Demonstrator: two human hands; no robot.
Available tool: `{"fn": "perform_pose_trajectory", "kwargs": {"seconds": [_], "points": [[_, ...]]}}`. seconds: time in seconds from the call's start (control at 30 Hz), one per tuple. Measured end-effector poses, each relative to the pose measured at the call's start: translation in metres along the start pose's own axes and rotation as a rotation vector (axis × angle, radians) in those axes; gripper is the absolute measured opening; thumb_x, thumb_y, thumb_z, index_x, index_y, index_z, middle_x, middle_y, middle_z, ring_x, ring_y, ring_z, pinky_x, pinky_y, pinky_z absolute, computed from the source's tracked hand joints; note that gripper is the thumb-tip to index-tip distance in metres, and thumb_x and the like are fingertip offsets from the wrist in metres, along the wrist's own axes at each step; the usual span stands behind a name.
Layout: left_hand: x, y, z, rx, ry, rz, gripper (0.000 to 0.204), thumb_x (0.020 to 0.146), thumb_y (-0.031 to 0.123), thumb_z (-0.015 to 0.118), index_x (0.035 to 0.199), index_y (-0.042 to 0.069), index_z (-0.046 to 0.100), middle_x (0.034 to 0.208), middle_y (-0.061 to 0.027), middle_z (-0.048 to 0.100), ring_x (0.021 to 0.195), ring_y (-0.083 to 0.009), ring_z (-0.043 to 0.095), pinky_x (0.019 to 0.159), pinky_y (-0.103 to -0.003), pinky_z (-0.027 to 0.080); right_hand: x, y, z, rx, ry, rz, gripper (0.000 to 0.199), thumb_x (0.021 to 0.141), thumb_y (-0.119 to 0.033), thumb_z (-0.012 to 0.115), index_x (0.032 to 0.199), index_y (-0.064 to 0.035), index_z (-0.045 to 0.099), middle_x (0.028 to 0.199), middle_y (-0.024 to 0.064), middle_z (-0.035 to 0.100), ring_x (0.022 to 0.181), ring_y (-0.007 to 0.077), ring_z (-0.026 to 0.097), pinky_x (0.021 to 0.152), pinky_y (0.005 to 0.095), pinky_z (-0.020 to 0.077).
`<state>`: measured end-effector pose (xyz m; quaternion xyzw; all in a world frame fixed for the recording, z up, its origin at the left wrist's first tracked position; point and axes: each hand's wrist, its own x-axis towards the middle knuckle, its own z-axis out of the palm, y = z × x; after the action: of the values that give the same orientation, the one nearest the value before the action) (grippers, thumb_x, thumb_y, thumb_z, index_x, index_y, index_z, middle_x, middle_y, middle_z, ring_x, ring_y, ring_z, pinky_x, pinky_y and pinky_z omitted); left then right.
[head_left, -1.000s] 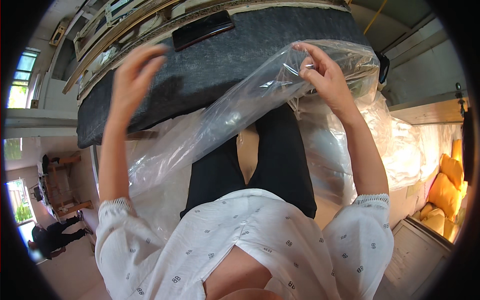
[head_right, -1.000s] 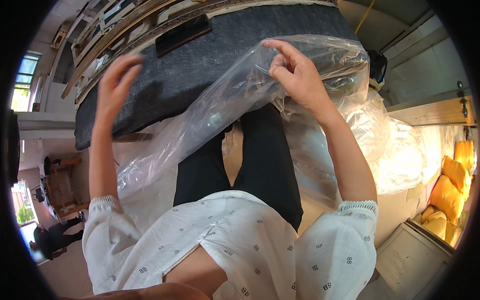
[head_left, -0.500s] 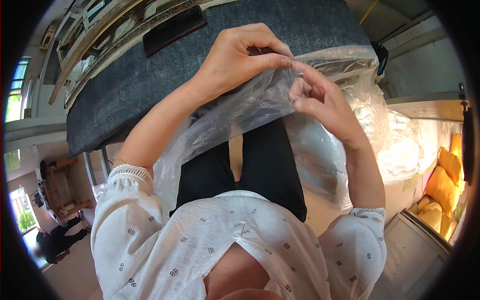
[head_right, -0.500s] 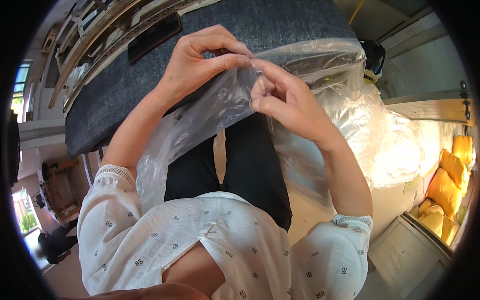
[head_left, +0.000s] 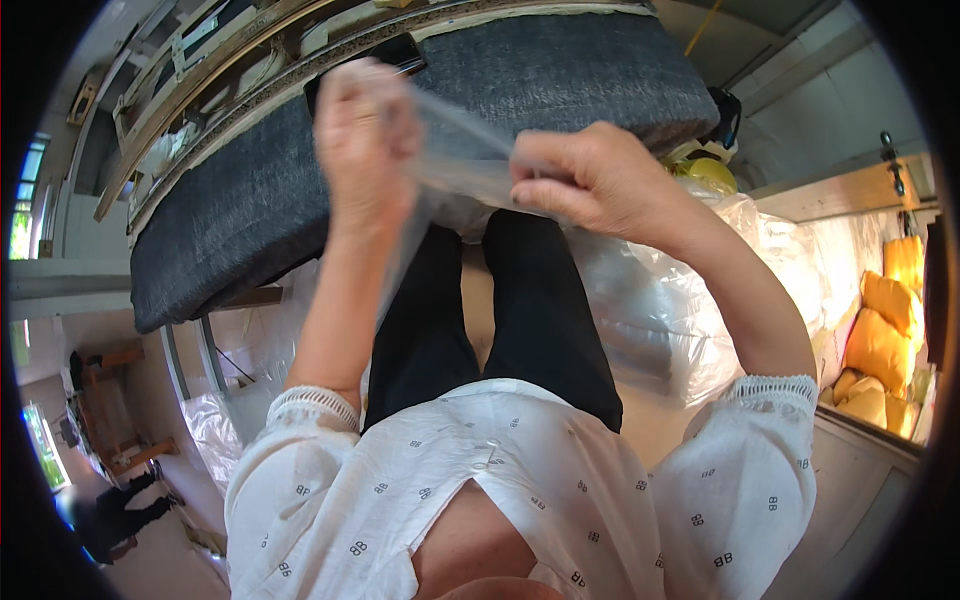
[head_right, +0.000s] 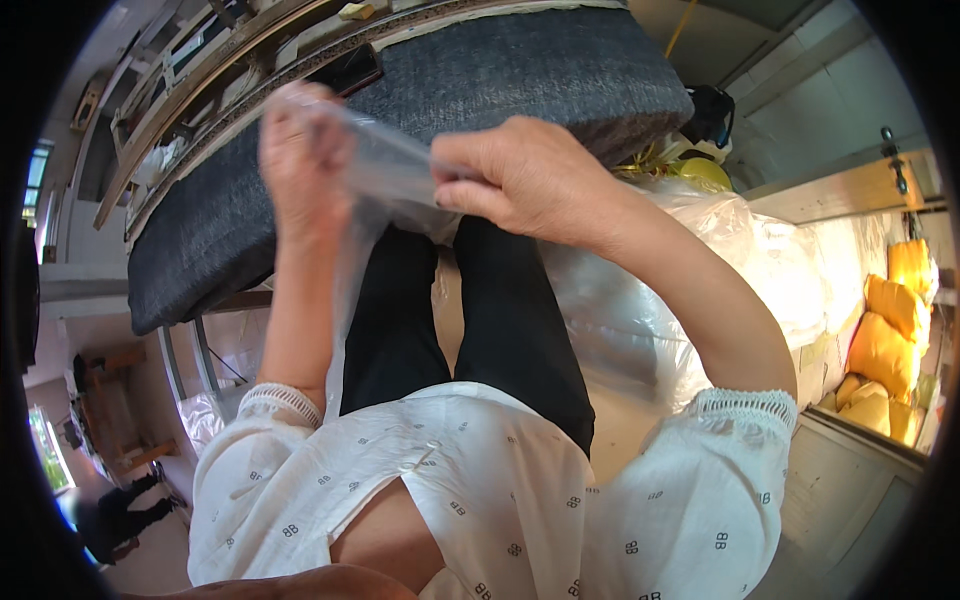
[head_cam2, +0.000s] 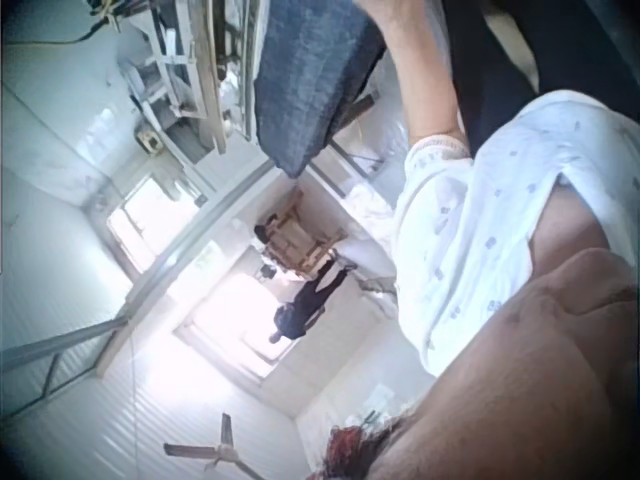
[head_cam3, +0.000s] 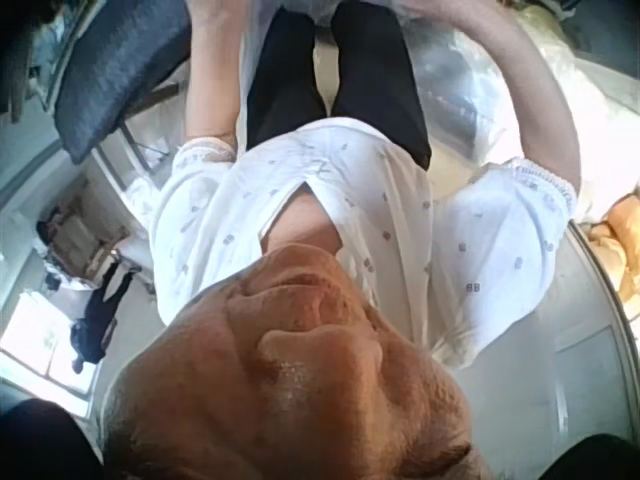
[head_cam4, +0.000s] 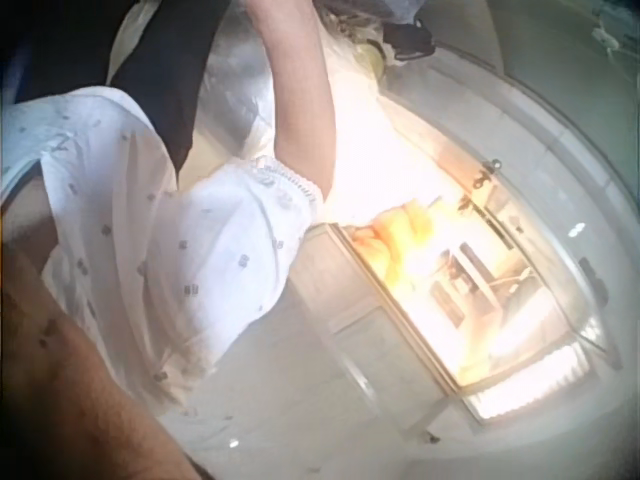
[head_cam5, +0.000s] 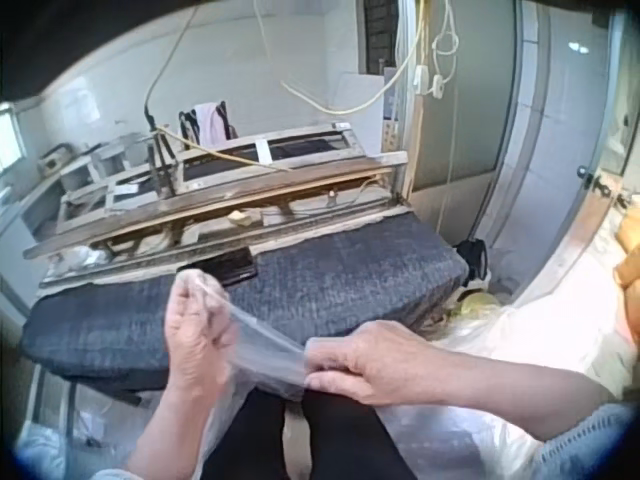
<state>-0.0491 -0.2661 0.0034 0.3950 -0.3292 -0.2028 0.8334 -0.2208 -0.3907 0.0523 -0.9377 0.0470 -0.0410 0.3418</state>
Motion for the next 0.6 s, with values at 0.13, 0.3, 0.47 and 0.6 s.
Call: {"fn": "perform_pose_trajectory", "kwargs": {"seconds": [0.13, 0.3, 0.47, 0.6], "points": [[-0.006, 0.087, -0.106, 0.473, 0.328, 0.242, 0.015, 0.086, 0.012, 0.058, 0.101, 0.012, 0.055, 0.084, 0.0029, 0.058, 0.066, -0.0026, 0.052, 0.053, -0.015, 0.043, -0.055, 0.051, 0.018, -0.323, -0.245, 0.105, 0.025, 0.069, -0.034, 0.07, 0.067, -0.0102, 0.063, 0.06, 0.0111, 0.057, 0.06, 0.0265, 0.058, 0.057, 0.0361, 0.043], [-0.045, 0.25, -0.28, 0.836, 0.551, 0.353, 0.012, 0.087, 0.012, 0.055, 0.098, 0.01, 0.05, 0.078, 0.0017, 0.052, 0.068, -0.0042, 0.048, 0.054, -0.014, 0.038, -0.186, 0.186, -0.031, -1.155, -0.852, 0.604, 0.041, 0.06, -0.039, 0.076, 0.087, -0.0092, 0.069, 0.088, 0.0073, 0.065, 0.091, 0.023, 0.058, 0.084, 0.0359, 0.041], [-0.046, 0.324, -0.448, 1.053, 0.632, 0.179, 0.014, 0.088, 0.015, 0.053, 0.097, 0.005, 0.052, 0.083, -0.0022, 0.055, 0.074, -0.0088, 0.051, 0.061, -0.02, 0.042, -0.183, 0.242, -0.17, -1.176, 0.045, 0.953, 0.015, 0.077, -0.011, 0.052, 0.081, -0.005, 0.065, 0.091, 0.0165, 0.063, 0.09, 0.0319, 0.061, 0.07, 0.0425, 0.0507], [-0.071, 0.271, -0.566, 1.661, 0.778, 0.068, 0.028, 0.088, 0.025, 0.049, 0.097, -0.002, 0.056, 0.091, -0.0101, 0.058, 0.082, -0.0187, 0.054, 0.076, -0.029, 0.043, -0.063, 0.23, -0.217, -0.978, 0.872, 0.666, 0.037, 0.075, -0.015, 0.058, 0.11, -0.0052, 0.053, 0.11, 0.0161, 0.055, 0.099, 0.0345, 0.056, 0.081, 0.0437, 0.0465]]}}
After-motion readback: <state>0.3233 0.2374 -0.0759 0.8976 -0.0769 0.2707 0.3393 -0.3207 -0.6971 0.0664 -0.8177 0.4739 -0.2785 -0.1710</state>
